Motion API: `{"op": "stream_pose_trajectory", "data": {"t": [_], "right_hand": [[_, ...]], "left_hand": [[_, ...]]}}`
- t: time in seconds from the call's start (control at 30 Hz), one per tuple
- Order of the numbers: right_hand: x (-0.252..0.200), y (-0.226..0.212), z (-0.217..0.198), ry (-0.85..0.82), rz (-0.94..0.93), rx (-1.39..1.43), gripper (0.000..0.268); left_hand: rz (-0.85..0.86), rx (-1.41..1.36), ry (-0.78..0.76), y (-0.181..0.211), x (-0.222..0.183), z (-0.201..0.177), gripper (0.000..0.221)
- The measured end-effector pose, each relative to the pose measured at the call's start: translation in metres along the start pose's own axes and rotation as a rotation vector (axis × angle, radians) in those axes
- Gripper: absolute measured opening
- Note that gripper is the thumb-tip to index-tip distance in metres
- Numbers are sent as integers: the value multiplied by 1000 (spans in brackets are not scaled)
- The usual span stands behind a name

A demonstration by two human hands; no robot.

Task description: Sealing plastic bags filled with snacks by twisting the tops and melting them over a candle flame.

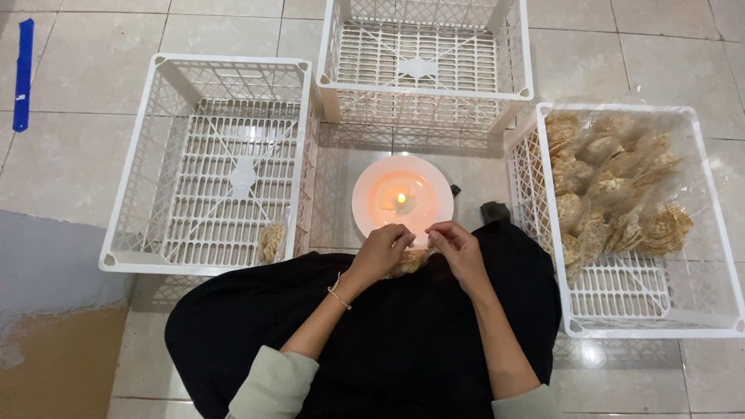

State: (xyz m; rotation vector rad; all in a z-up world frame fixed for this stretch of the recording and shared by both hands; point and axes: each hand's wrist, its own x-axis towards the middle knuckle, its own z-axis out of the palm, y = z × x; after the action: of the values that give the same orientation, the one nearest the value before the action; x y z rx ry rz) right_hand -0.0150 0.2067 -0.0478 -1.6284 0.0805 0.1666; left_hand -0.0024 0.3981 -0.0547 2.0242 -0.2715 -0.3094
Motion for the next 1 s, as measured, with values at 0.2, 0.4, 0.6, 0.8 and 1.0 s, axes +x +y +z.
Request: {"op": "stream_pose_trajectory", "data": {"t": [0.2,0.4,0.6,0.8,1.0], "right_hand": [[-1,6,0,-49,-170,-213,31],[-3,8,5,-17,-338,-390,27],[-5,15,9,-25,-401,-446,25],[-4,1,10,-36,-132,-92,17],[-3,5,7,21,24,30,15]], "left_hand": [[-303,-220,54,-34,12,14,29],[-347,-265,70,-36,12,17,35],[-400,-306,76,-40,9,19,33],[-349,-253,40,-31,5,11,35],[-248,-168,40,0,-3,3,32]]}}
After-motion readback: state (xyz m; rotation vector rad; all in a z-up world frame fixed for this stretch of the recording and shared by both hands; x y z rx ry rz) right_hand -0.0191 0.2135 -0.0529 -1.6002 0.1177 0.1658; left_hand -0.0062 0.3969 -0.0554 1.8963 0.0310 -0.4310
